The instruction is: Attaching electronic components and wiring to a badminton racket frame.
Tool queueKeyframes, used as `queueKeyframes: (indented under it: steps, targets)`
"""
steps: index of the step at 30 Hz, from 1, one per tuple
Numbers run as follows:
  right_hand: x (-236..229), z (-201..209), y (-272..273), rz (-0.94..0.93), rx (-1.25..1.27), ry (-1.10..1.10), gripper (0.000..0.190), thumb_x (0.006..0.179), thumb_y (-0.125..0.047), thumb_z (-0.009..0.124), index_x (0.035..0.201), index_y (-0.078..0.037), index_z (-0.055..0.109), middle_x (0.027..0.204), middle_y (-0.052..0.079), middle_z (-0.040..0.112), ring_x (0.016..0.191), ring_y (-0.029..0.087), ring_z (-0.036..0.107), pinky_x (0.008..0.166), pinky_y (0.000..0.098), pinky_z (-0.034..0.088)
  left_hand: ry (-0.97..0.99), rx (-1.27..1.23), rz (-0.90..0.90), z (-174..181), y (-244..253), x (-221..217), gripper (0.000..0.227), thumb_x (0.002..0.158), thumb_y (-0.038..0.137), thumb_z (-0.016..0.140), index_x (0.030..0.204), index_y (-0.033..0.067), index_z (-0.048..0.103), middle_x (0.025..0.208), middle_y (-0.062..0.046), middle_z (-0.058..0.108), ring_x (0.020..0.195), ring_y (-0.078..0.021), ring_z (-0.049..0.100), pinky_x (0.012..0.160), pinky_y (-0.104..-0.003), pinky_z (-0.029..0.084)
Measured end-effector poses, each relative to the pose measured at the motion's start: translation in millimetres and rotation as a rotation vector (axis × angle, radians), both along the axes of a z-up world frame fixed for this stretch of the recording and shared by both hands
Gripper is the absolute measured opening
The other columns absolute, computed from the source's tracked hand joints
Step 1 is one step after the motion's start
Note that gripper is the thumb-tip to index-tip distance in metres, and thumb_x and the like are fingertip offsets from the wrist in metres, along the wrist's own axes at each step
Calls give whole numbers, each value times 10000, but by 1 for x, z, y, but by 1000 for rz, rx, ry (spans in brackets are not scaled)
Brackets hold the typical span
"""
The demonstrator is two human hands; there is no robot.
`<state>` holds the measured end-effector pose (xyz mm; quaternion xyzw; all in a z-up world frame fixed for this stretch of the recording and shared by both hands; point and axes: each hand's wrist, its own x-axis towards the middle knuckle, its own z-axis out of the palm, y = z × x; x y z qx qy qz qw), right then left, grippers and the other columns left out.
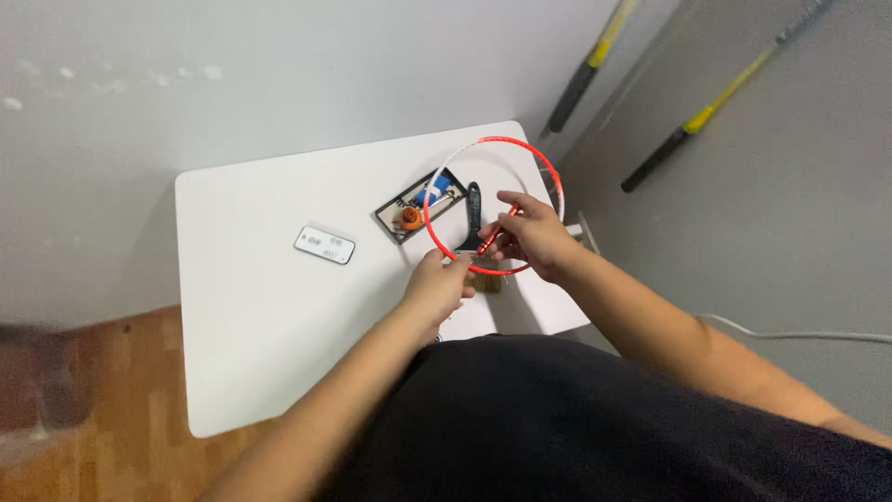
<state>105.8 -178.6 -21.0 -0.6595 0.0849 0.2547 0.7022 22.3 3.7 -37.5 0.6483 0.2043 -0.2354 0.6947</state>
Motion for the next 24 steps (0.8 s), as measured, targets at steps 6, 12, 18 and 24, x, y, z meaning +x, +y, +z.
queueKeyframes:
  steps: [6,12,18,24]
  targets:
    - [-8,17,11,16,-85,-64,535,1042,-151,565,1557,-144,416,831,166,633,618,198,642,578,360,569,-290,618,-75,-1,-9,-5,451,1014,421,522,1096,-10,626,960,-186,748,929,-371,716,829,-478,539]
    - [-6,17,10,-49,-46,-11,530,1017,-180,513,1540,-147,437,901,173,712,609,204,672,568,350,576,-278,745,-161,20,-12,-13,473,1021,412,436,1115,-41,537,979,-263,722,934,-449,706,830,-544,541]
    - [-4,17,7,-36,-53,50,584,984,-68,476,1554,-105,354,980,227,737,638,221,685,600,348,588,-246,819,-223,32,-18,-14,492,1044,412,371,1121,-56,503,972,-260,729,924,-433,729,822,-522,567]
    - [-4,9,7,23,-59,-5,572,1006,-105,547,1550,-91,372,899,188,708,606,201,657,561,341,572,-187,807,-212,35,-17,-13,503,1053,437,370,1125,-43,501,986,-259,725,945,-431,724,828,-530,565]
